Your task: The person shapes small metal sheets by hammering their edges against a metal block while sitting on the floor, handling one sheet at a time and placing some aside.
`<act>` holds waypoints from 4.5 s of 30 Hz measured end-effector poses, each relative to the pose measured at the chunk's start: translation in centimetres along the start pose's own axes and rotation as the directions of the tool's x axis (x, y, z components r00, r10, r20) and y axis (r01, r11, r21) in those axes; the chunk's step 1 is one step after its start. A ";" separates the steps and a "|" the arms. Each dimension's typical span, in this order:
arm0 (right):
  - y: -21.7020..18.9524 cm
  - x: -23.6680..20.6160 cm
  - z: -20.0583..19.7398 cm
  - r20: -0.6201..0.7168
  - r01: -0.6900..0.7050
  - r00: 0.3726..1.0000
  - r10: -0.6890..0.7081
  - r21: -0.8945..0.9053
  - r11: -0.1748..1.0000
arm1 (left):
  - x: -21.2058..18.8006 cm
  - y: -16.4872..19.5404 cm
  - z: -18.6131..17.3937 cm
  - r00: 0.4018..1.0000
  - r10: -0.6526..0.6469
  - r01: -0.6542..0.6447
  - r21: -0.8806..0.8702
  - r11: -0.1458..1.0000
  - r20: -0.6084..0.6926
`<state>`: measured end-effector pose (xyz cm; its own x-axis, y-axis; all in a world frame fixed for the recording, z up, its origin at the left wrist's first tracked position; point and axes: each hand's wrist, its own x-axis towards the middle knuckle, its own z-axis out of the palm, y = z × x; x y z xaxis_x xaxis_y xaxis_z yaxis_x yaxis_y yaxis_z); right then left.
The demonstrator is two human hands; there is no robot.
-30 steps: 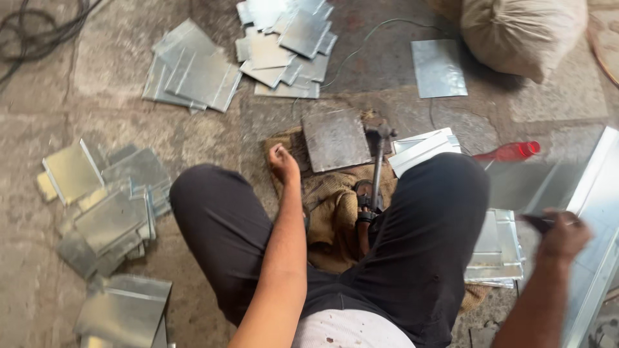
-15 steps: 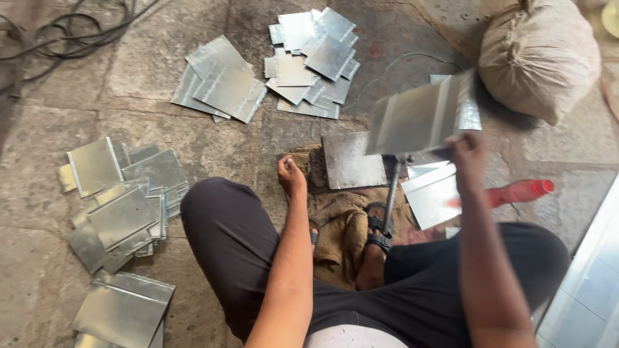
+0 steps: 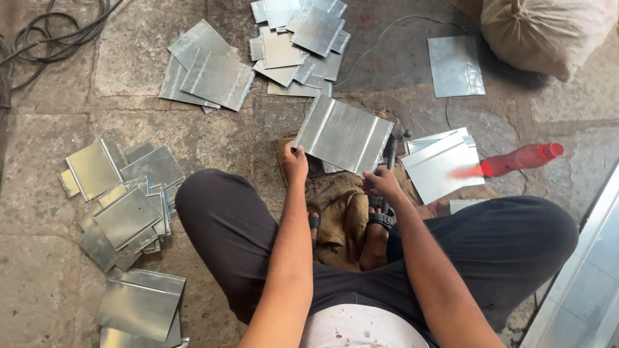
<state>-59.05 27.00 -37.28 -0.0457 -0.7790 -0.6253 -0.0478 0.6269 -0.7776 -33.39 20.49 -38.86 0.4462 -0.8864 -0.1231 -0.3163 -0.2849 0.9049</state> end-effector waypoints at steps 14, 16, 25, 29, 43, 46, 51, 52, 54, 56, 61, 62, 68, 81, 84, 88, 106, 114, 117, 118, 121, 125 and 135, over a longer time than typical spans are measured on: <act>-2.4 -2.3 0.0 -0.323 -0.058 0.944 -0.063 -0.350 0.935 | 0.1 -1.6 -1.5 0.884 -0.421 0.438 0.047 0.897 -0.205; -2.8 -2.1 -0.5 -0.428 -0.054 0.885 -0.180 -0.481 0.875 | -0.6 -0.4 -1.7 0.903 -0.299 0.345 0.106 0.933 -0.309; -1.5 -1.1 -1.9 -0.414 -0.040 0.906 -0.090 -0.295 0.955 | 1.3 5.0 -1.7 0.988 -0.108 0.063 0.356 0.932 0.107; -1.6 -1.8 -0.7 -0.255 -0.054 0.964 0.079 0.104 0.993 | 3.9 5.1 -3.0 0.949 -0.221 0.117 0.400 0.909 0.223; -6.9 -9.1 3.5 -0.341 0.451 0.814 -0.471 -0.142 0.881 | 7.0 3.2 -6.6 0.973 -0.221 0.180 0.385 0.905 0.066; -3.3 -8.8 4.4 -0.320 0.432 0.783 -0.533 -0.336 0.837 | 6.8 3.2 -6.5 0.965 -0.252 0.199 0.410 0.890 0.080; -0.2 -7.2 5.1 -0.172 0.238 0.864 -0.473 -0.688 0.686 | 6.3 1.8 -6.7 0.960 -0.261 0.202 0.382 0.902 0.106; -0.5 -7.1 5.1 -0.174 0.256 0.835 -0.522 -0.717 0.648 | 6.6 1.6 -6.5 0.966 -0.240 0.189 0.363 0.912 0.099; -1.1 -7.1 4.9 -0.224 0.245 0.837 -0.498 -0.661 0.709 | 6.9 1.2 -6.0 0.998 -0.049 0.032 0.407 0.913 0.033; -1.6 -7.3 4.7 -0.314 0.124 0.905 -0.288 -0.451 0.884 | 7.1 0.8 -5.7 0.995 -0.084 0.048 0.442 0.896 0.062; -0.3 -5.7 5.0 -0.299 0.322 0.820 -0.488 -0.465 0.825 | 6.4 0.1 -5.4 0.926 -0.322 0.209 0.440 0.873 0.198; 0.1 -5.0 4.8 -0.291 0.251 0.866 -0.407 -0.452 0.856 | 6.1 0.0 -5.3 0.953 -0.254 0.164 0.423 0.891 0.165; -0.3 -1.9 4.4 -0.256 0.177 0.909 -0.330 -0.479 0.860 | 5.9 0.3 -4.7 0.977 -0.182 0.119 0.429 0.896 0.110; -2.9 0.4 3.6 -0.304 0.342 0.807 -0.507 -0.460 0.820 | 5.3 -0.4 -3.7 0.971 -0.193 0.110 0.454 0.884 0.140; -3.3 1.4 3.1 -0.271 0.296 0.813 -0.515 -0.569 0.767 | 5.2 -0.8 -3.5 0.973 -0.193 0.117 0.447 0.887 0.129; -3.1 0.9 2.9 -0.265 0.146 0.901 -0.342 -0.558 0.817 | 5.2 -1.1 -3.4 0.974 -0.216 0.172 0.414 0.894 0.062; 2.7 -6.8 5.1 -0.281 0.205 0.887 -0.365 -0.469 0.859 | 5.1 -2.2 -1.6 0.973 -0.228 0.205 0.355 0.912 0.024; 3.0 -5.7 2.5 -0.320 0.293 0.824 -0.468 -0.466 0.835 | 4.1 -1.7 -0.8 0.995 -0.100 0.091 0.378 0.921 0.004; 2.7 -5.7 2.4 -0.275 0.237 0.906 -0.322 -0.301 0.924 | 4.2 -2.1 0.2 0.995 -0.095 0.088 0.376 0.922 -0.001; 2.7 -5.6 2.5 -0.250 0.151 0.946 -0.207 -0.225 0.963 | 4.2 -2.1 0.4 0.993 -0.120 0.108 0.383 0.917 0.008; 2.7 -5.0 2.9 -0.227 0.081 0.966 -0.127 -0.200 0.976 | 4.2 -2.1 0.8 0.999 -0.030 0.010 0.399 0.917 0.043; 3.1 -4.0 2.9 -0.221 0.059 0.971 -0.091 -0.147 0.987 | 3.2 0.0 0.5 0.995 0.024 -0.072 0.547 0.834 0.095; 3.8 -4.3 3.6 -0.223 -0.138 0.968 0.118 -0.075 0.988 | 3.1 0.8 5.4 0.791 0.127 -0.551 0.605 0.574 0.599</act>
<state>-55.42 32.66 -37.76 -0.2719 -0.6786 -0.6823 -0.1160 0.7270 -0.6768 -36.82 15.52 -40.69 -0.1890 -0.9555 -0.2264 -0.9343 0.1040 0.3408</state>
